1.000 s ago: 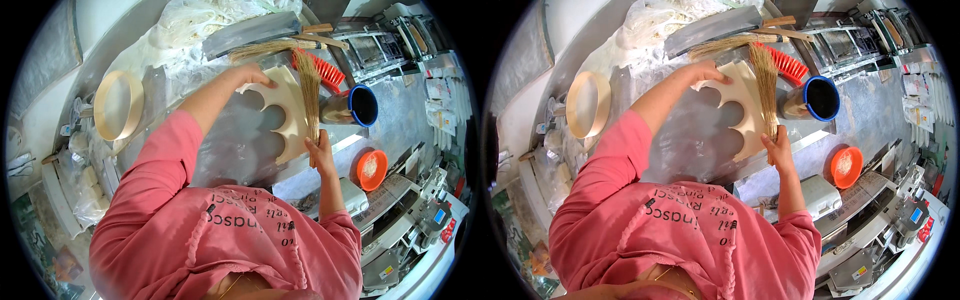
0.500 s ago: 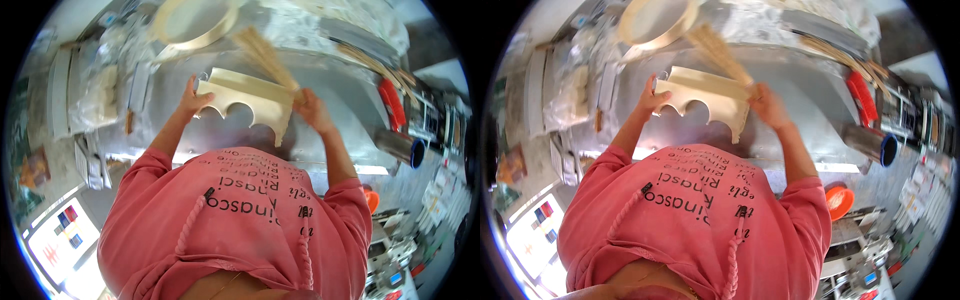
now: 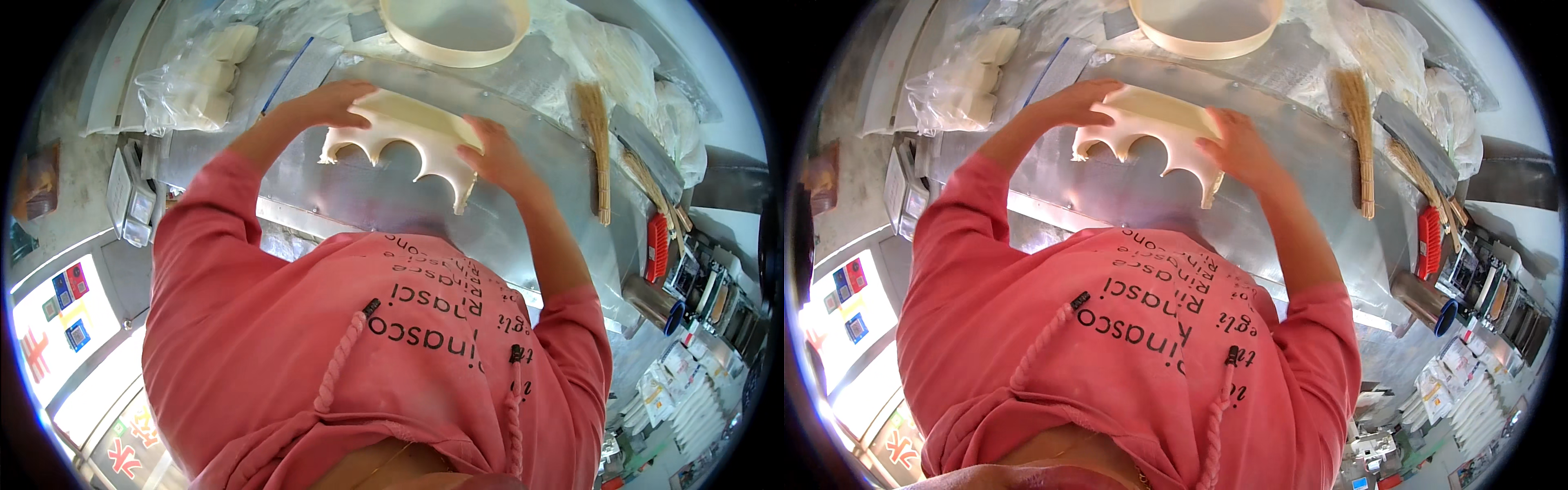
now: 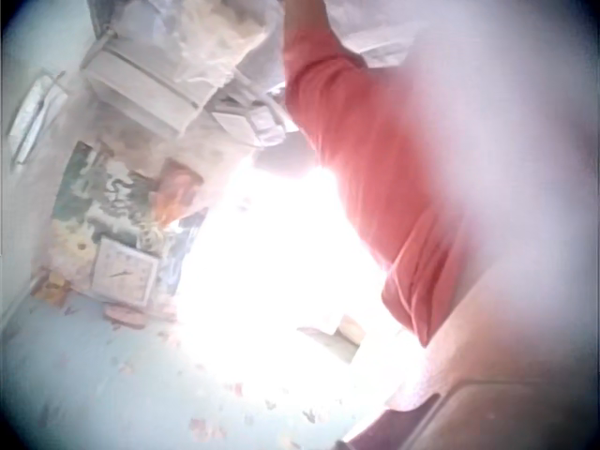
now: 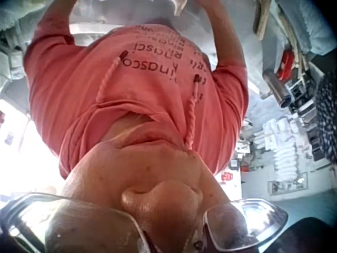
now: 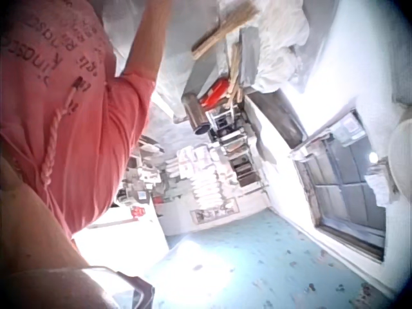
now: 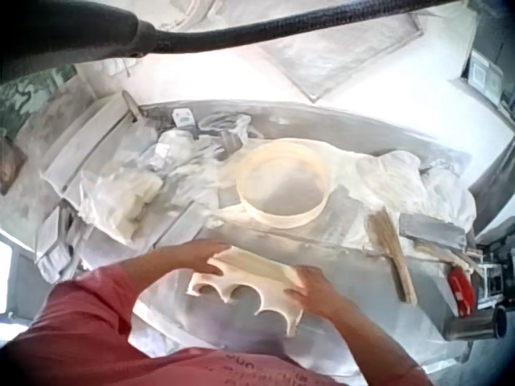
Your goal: The person empties a bowl of dough scraps into a red container, then uses a cylindrical cutter to press shapes into a sheet of dough. They repeatedly fold and tear the cut dough pieces by hand, arranging them on the metal work surface.
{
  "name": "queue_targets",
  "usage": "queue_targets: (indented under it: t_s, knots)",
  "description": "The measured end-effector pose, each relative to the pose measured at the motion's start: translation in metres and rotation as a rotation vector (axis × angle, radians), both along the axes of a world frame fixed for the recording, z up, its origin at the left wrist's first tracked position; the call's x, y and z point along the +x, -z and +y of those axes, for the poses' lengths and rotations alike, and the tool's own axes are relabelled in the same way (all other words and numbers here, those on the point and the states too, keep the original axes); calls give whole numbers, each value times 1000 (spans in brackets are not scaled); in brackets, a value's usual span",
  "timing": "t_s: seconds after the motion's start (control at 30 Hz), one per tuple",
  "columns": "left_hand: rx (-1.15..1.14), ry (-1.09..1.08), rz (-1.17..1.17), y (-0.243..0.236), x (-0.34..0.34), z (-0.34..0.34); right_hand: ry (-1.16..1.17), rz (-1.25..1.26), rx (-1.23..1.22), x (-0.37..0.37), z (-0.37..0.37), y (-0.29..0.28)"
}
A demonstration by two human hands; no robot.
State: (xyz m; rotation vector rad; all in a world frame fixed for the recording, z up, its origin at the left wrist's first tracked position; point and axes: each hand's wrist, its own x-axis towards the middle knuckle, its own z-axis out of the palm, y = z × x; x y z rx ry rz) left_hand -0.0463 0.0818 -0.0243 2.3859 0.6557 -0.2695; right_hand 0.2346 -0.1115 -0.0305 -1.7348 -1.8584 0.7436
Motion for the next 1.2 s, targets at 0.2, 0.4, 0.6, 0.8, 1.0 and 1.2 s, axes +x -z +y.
queue_targets:
  t_s: [0.2, 0.4, 0.6, 0.8, 1.0, 1.2]
  knots:
    - [-95, 166, 456, -14, 24, -14, -200, -54, -467, -42, 47, 22]
    - [-235, 64, 443, -5, 23, -15, -276, -176, -579, -48, 61, 28]
    - [73, 86, 143, -12, 8, -46, -325, -276, -496, -69, 61, 17]
    - [-13, 15, 313, -11, 6, -57, -345, -354, -449, -76, 55, 22]
    - [81, 30, 351, -4, 6, -58, -297, -354, -503, -89, 62, 6]
    - [276, 66, 102, -5, -8, -82, -292, -461, -411, -98, 52, 7]
